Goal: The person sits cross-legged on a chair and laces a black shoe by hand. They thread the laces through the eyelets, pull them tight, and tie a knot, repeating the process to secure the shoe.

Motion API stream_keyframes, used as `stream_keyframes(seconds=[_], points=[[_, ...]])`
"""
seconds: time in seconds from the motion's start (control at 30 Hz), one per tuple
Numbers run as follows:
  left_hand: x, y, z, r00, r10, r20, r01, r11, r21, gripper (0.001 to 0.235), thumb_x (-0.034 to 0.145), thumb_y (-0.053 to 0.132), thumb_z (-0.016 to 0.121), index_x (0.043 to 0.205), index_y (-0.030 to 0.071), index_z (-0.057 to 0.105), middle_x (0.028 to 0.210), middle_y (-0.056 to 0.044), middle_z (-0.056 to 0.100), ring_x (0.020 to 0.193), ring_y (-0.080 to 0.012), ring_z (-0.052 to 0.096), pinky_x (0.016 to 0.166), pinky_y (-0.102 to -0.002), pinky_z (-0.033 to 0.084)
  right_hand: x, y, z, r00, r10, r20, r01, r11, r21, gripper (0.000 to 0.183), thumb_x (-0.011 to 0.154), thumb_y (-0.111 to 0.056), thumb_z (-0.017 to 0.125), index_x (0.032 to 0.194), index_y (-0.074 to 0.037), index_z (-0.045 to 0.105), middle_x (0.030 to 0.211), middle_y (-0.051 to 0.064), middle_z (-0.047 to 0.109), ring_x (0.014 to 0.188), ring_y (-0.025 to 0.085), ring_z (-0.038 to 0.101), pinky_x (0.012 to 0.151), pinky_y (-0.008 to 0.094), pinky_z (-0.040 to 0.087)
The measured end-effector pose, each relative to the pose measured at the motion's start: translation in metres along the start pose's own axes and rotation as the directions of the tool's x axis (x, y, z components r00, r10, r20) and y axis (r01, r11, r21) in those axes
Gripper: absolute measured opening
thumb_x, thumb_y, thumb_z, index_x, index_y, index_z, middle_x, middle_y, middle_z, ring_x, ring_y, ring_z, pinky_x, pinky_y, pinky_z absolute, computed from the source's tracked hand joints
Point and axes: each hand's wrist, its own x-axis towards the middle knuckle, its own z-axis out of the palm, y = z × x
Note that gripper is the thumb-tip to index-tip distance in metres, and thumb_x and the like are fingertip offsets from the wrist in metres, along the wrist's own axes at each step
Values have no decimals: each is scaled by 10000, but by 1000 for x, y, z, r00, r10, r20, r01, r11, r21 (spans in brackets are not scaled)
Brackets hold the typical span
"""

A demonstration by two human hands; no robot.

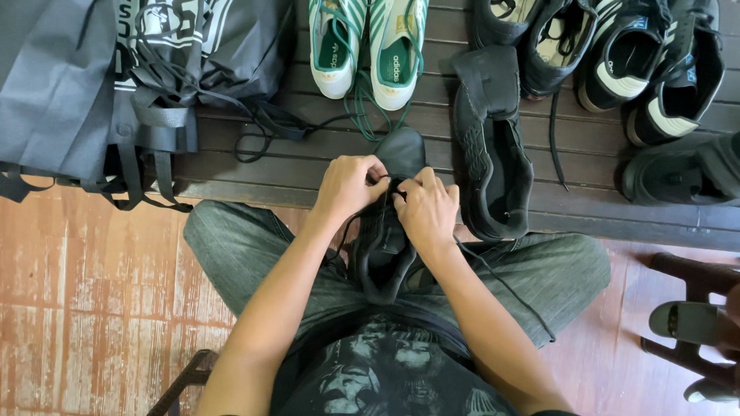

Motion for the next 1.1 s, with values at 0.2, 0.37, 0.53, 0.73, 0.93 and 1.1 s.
stream_keyframes(seconds=[0.2, 0.37, 0.53, 0.73, 0.93, 1.1], points=[[-6, 13, -15, 992, -22, 121, 15, 998, 63, 246, 736, 446, 797, 883, 257, 740, 861, 63, 772, 815, -260, 785, 770, -433, 629, 7, 2, -6, 975, 119, 188, -140, 985, 101, 129, 892, -371, 818, 954, -265, 780, 1107, -38, 561, 1077, 244, 702, 962, 427, 501], [-5, 17, -21, 982, -57, 179, 48, 997, 58, 231, 751, 462, 777, 901, 295, 727, 889, 83, 731, 860, -275, 775, 810, -445, 631, -1, 8, -2, 986, 128, 108, -157, 929, 334, 218, 879, -351, 831, 822, -160, 744, 1113, 28, 534, 1052, 353, 713, 914, 497, 577], [12, 29, -58, 887, -170, 430, 214, 975, -57, 296, 856, 533, 737, 1024, 302, 815, 1026, 45, 813, 1047, -259, 786, 972, -443, 586, -1, 23, 6, 992, 111, 60, -127, 883, 451, 187, 844, -313, 854, 811, -173, 735, 1092, 17, 560, 1011, 349, 733, 887, 480, 597], [48, 21, -47, 748, -239, 619, 265, 963, 52, 251, 865, 547, 759, 1029, 380, 849, 960, 63, 827, 1088, -246, 778, 1049, -425, 567, -2, 21, -4, 994, 91, 52, -105, 858, 503, 183, 840, -284, 861, 803, -155, 737, 1080, 43, 577, 943, 365, 746, 843, 475, 608], [50, 4, -35, 795, -135, 591, 192, 981, -34, 251, 793, 444, 850, 978, 276, 863, 907, 28, 827, 957, -219, 793, 930, -389, 600, -4, 25, 0, 996, 87, 32, -91, 839, 536, 179, 841, -264, 853, 794, -145, 728, 1063, 31, 572, 915, 319, 749, 813, 441, 612], [35, -6, -33, 876, -34, 482, 126, 979, -160, 243, 766, 391, 893, 926, 215, 844, 882, 7, 817, 888, -215, 799, 884, -389, 616, -6, 30, 12, 995, 69, -66, -13, 786, 618, 159, 839, -190, 853, 766, -130, 726, 1005, 43, 579, 823, 300, 737, 737, 375, 610]])
